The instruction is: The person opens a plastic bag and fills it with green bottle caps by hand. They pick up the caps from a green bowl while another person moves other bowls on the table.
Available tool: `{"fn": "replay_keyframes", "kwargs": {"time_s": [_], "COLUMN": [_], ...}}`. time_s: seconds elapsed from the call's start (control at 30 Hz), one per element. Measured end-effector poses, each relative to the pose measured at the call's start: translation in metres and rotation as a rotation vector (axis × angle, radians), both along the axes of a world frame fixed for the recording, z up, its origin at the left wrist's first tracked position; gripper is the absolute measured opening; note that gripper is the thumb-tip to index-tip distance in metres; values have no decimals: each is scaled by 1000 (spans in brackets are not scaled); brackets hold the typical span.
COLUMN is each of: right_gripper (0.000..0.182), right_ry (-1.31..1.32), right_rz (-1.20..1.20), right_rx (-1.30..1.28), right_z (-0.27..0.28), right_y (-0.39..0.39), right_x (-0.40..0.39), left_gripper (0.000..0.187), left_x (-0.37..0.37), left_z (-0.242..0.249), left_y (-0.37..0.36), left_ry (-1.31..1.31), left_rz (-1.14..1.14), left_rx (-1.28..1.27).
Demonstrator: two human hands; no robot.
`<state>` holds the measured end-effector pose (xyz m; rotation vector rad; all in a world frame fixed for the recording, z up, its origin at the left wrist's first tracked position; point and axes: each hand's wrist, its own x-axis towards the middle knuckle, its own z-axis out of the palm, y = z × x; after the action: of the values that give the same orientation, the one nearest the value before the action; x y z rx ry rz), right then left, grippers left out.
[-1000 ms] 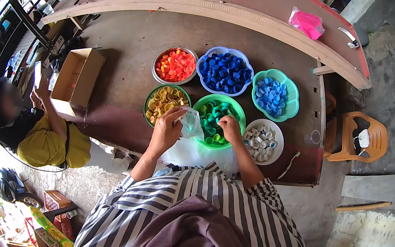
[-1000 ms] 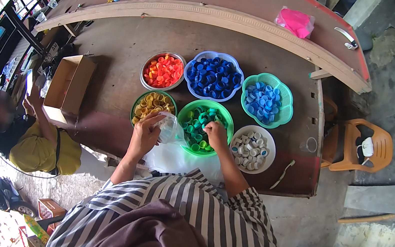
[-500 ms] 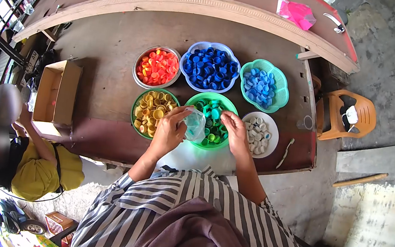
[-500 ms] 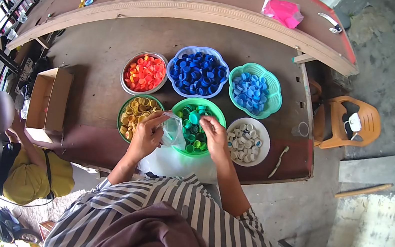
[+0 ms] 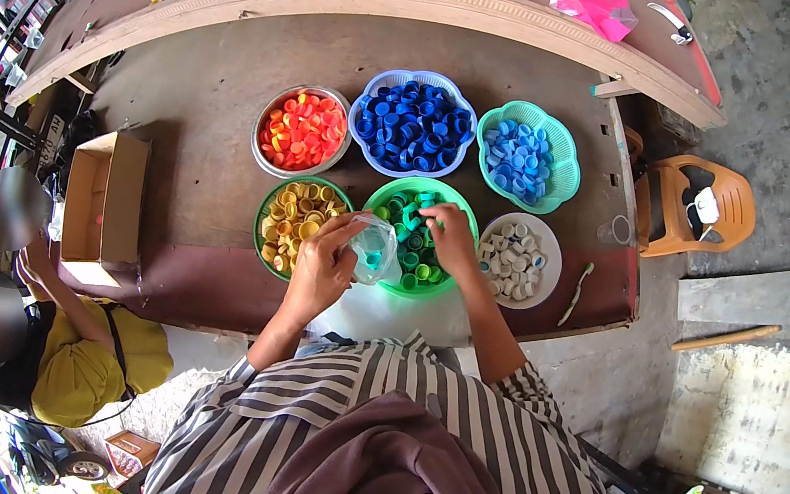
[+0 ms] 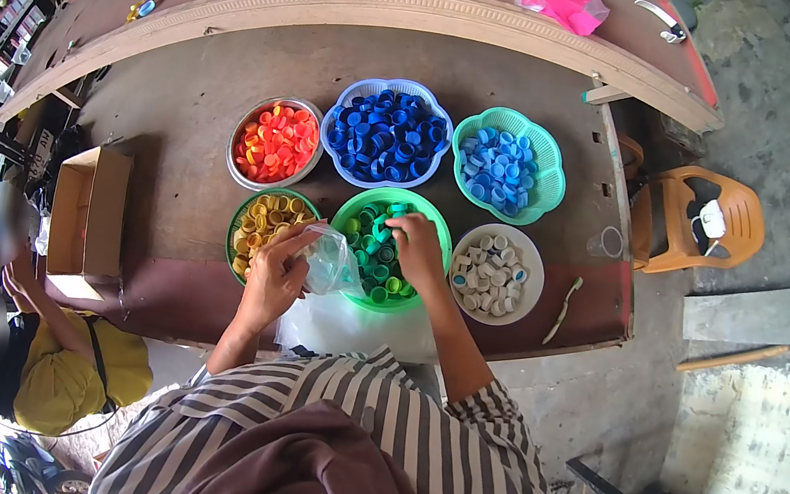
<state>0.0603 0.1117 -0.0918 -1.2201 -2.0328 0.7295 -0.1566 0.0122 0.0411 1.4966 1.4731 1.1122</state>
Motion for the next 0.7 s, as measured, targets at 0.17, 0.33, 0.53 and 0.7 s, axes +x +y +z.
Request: {"fn": "replay_keyframes", "kwargs": {"time_s": [0.17, 0.33, 0.53, 0.7], "right_gripper": [29, 27, 31, 25], "right_ry": [-364, 14, 391, 616], "right_rz": [9, -135, -99, -136], "right_rx": [70, -289, -656, -422], "right_z": [-32, -52, -19, 63], "right_y": [-7, 4, -9, -31], "right_x": [-15, -6, 13, -8], "left_gripper": [38, 38, 38, 38], "left_x": [-3, -6, -7, -3], "left_z": [-3, -3, -7, -7], "left_y": [6, 12, 13, 13], "left_ry": [11, 16, 20, -2], "left_rz": [-2, -19, -30, -45], "left_rx": [-1, 3, 44, 23]}}
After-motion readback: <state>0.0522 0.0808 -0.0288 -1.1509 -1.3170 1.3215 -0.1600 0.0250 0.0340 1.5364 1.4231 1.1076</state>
